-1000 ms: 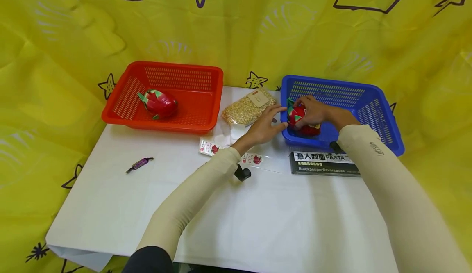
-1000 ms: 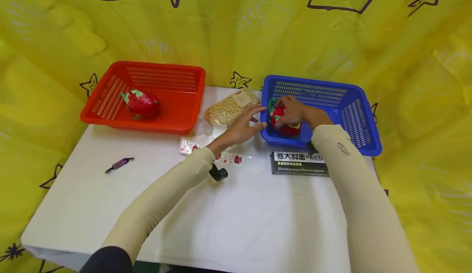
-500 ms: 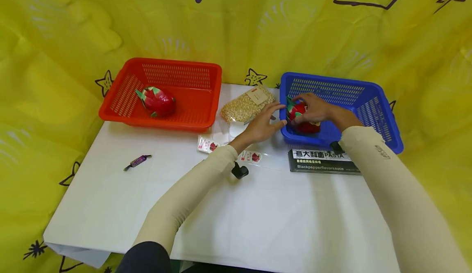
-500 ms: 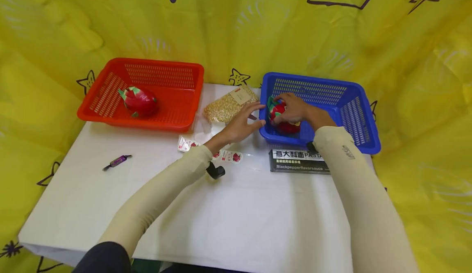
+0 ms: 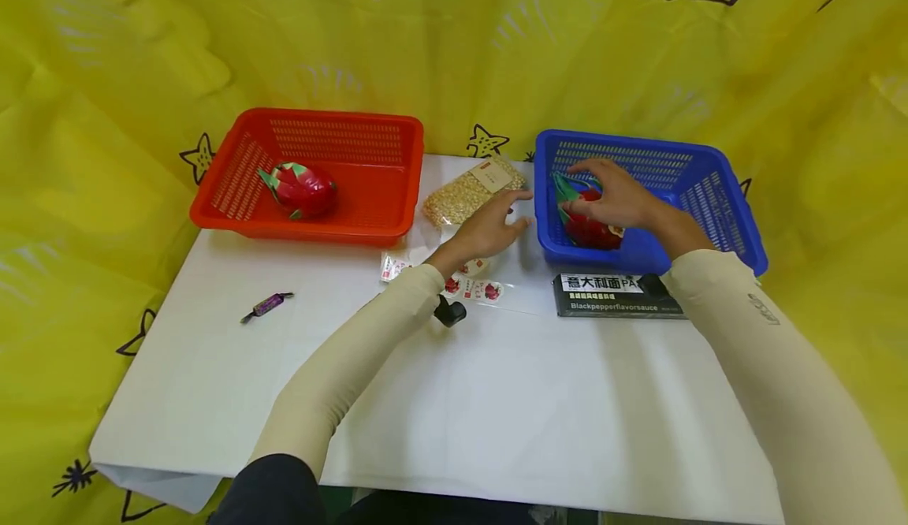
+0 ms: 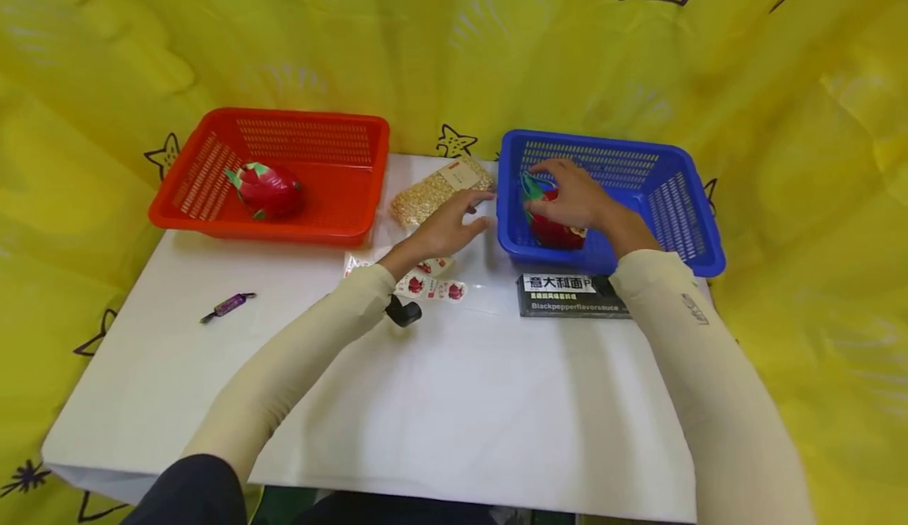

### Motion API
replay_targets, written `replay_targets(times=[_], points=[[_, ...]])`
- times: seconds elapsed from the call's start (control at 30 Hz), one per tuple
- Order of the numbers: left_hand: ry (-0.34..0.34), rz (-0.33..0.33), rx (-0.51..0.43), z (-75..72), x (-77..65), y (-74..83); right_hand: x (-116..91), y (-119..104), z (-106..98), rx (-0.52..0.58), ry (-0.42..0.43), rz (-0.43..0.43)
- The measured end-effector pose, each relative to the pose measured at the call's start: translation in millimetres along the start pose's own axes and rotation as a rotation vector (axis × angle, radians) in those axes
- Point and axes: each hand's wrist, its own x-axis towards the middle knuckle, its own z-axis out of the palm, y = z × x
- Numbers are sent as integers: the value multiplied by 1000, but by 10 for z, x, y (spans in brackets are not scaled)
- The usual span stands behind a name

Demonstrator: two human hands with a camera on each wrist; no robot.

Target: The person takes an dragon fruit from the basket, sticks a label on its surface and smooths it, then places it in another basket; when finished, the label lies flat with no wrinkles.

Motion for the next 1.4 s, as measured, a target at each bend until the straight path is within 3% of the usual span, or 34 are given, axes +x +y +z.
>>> replay_targets(times=[0.13,0.3,0.4,0.53,0.7,0.83,0.93,1.07,1.23,1.4], points=[[39,-13,4,-206,-104,-79,-30,-107,68,9,61,-50],[105,-12,-18,-473,-225,-143,-26,-401,208,37,141,-148],[133,2,-37,-584,-261,-168,6,-568,293,43,135,-191],[174,-27,-41,-752,-307,-187,65,-686,403,60,104,-229],[268,-89,49,-1211,-381,-323,151,-720,516,84,97,-257],[314,-204,100,-1632,-497,-556,242,-811,637,156,93,-275],[292,-306,114,-1862,-610,-717,327,-923,766,217,75,-274],[237,-401,126,-2038,-711,-820,481,-1074,941,265,67,-247],[197,-454,173,-2114,-692,-879,643,-1249,1121,325,78,-192],[131,-557,227,-2142,-661,-955,755,-1378,1286,325,85,-197]])
